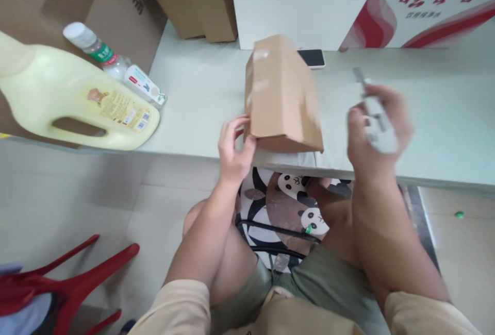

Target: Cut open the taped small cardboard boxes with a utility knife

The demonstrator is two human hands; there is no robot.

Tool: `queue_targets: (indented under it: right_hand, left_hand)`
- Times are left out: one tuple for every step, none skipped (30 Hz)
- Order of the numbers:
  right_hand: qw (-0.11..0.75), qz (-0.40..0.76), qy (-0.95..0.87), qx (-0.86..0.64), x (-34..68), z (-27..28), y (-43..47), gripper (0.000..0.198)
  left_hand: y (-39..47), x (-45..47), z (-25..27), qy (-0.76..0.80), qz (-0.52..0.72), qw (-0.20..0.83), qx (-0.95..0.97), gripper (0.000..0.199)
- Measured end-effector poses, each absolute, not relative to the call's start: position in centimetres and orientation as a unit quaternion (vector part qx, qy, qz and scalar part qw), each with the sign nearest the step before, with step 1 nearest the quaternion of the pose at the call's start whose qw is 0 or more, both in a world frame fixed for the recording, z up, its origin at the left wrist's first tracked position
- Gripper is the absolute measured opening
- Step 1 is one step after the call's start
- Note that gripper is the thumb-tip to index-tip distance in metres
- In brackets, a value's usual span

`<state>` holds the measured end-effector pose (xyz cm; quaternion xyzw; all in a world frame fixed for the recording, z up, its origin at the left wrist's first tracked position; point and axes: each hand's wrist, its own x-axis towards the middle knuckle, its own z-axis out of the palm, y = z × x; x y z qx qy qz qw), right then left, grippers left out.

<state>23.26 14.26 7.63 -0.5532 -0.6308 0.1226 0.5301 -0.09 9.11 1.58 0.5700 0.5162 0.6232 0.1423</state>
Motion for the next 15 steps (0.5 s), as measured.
queue_targets:
  right_hand:
    - [0.470,0.121,-0.666,-0.567,23.6,6.4,15.0,0.042]
    - [0.418,0.131,-0.689,-0.577,24.0,5.2,15.6,0.047]
    - [0.384,0.143,-0.699,-0.586,24.4,3.8,16.2,0.050]
    - [0.368,0.154,-0.700,-0.593,24.7,2.6,16.6,0.050]
    - [0.367,0.169,-0.693,-0.597,25.0,1.5,16.8,0.048]
    - [0.376,0.191,-0.681,-0.599,25.1,0.7,17.0,0.046]
    - [0.392,0.219,-0.667,-0.595,25.0,0.1,17.0,0.043]
    - [0.409,0.251,-0.653,-0.586,24.8,-0.2,16.9,0.040]
    - [0.422,0.284,-0.643,-0.572,24.5,-0.2,16.7,0.038]
    - [0.424,0.314,-0.643,-0.556,24.0,-0.1,16.5,0.035]
    - [0.415,0.332,-0.650,-0.544,23.6,0.1,16.3,0.033]
    - [0.395,0.335,-0.666,-0.537,23.2,0.4,16.2,0.031]
    - [0.368,0.320,-0.688,-0.537,22.8,0.6,16.1,0.029]
    - [0.337,0.290,-0.712,-0.543,22.6,0.8,16.0,0.030]
    - [0.306,0.254,-0.731,-0.554,22.4,0.9,16.0,0.035]
  left_hand:
    - [9.2,-0.7,1.5,0.539,0.633,0.174,0.527,0.032]
    - [9.3,-1.3,1.4,0.563,0.638,0.203,0.485,0.033]
    - [9.5,-1.8,1.3,0.586,0.637,0.226,0.447,0.034]
    - [9.6,-2.1,1.2,0.606,0.634,0.245,0.413,0.037]
    - [9.8,-2.4,1.2,0.624,0.629,0.260,0.383,0.039]
    - [10.0,-2.6,1.2,0.638,0.626,0.271,0.357,0.042]
    - [10.2,-2.7,1.1,0.647,0.625,0.278,0.336,0.044]
    - [10.3,-2.8,1.1,0.650,0.629,0.283,0.320,0.047]
    - [10.5,-2.8,1.0,0.647,0.635,0.287,0.310,0.050]
    - [10.7,-2.8,1.0,0.639,0.643,0.292,0.305,0.054]
    - [10.8,-2.9,0.9,0.631,0.649,0.299,0.303,0.057]
    - [11.0,-2.9,0.7,0.625,0.652,0.307,0.301,0.058]
    - [11.2,-3.0,0.5,0.624,0.648,0.317,0.300,0.059]
    - [11.4,-3.0,0.2,0.628,0.638,0.327,0.302,0.058]
    - [11.6,-3.1,-0.1,0.634,0.624,0.336,0.308,0.058]
